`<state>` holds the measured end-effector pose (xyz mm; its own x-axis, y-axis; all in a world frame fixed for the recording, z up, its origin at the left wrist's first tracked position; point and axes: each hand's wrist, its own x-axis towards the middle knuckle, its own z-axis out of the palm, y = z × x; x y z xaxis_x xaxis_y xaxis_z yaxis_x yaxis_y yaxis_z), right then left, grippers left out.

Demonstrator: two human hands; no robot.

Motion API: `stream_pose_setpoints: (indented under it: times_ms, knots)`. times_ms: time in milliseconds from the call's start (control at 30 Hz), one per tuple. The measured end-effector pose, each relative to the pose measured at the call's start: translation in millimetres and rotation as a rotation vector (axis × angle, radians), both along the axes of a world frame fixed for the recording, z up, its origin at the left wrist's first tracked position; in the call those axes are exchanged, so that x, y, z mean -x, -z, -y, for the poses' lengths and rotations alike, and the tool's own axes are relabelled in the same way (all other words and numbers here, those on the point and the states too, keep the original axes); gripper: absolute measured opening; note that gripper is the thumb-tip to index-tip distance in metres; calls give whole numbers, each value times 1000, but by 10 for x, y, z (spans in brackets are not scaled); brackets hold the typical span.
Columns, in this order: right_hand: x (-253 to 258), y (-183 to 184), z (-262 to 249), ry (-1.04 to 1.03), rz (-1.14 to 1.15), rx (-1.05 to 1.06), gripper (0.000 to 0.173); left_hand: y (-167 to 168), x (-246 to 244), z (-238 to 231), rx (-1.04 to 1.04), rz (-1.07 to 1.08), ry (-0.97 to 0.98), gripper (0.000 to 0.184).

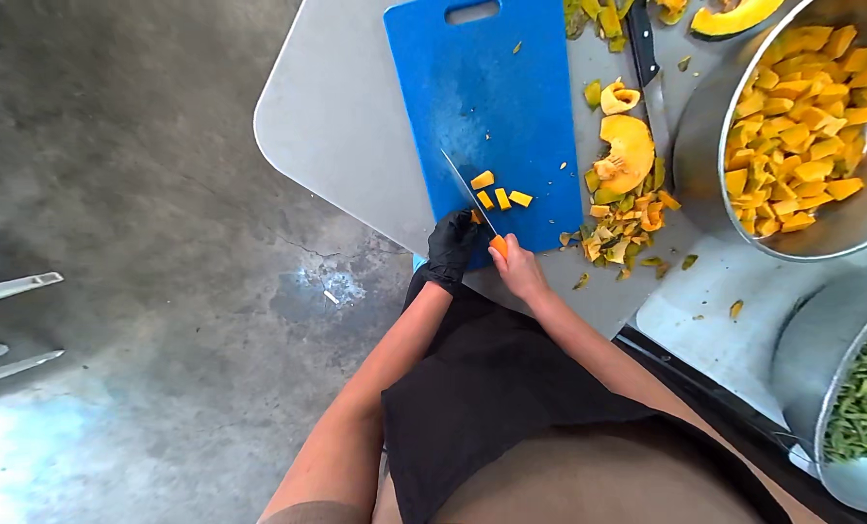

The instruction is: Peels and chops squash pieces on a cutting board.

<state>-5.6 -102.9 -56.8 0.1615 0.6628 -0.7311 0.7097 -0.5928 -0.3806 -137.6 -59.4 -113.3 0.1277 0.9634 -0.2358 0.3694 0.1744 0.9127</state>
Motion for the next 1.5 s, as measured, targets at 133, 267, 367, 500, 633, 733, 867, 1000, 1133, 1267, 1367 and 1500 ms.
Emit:
stream_pose_setpoints:
  times_ms: [133, 267, 367, 500, 633, 733, 867, 1000, 1133, 1267, 1367, 1500]
  knots:
    - [-122, -60, -31, 107, -124, -80, 40, -204, -14, -128, 97, -124, 138, 33]
    - [-262, -171, 43, 183, -154, -134, 38, -305, -73, -355, 195, -288, 342, 51]
    - [-419, -288, 133, 263, -172, -185, 40, -391, -180, -477, 118, -460, 363, 87]
    - [-614, -421, 321, 367, -171, -225, 41, -344, -414, -522, -40, -657, 522, 120]
    - [-781, -409, 582, 426, -154, -296, 41, -62, -639, -428, -319, -690, 595, 74]
    - [-869, -416, 780, 494, -155, -288, 42, 33, -653, -416, -457, -619, 588, 46]
    - [-901, -400, 987, 512, -151, -270, 44, 11, -623, -443, -442, -616, 651, 40]
    - [-951, -400, 1132, 518, -153, -273, 43, -215, -690, -505, -229, -794, 802, 33]
    - [-1030, -425, 1228, 528, -140, -278, 45, -283, -696, -604, -191, -827, 878, 34]
    - [-1106, -396, 1311, 562, -135, -302, 45, -322, -694, -704, -137, -628, 650, 37]
    - [-1150, -382, 1357, 578, -138, -309, 44, -194, -741, -740, -80, -355, 319, 41]
    - [-1169, -365, 1371, 584, -135, -312, 43, -436, -1004, -707, -49, -378, 652, 38]
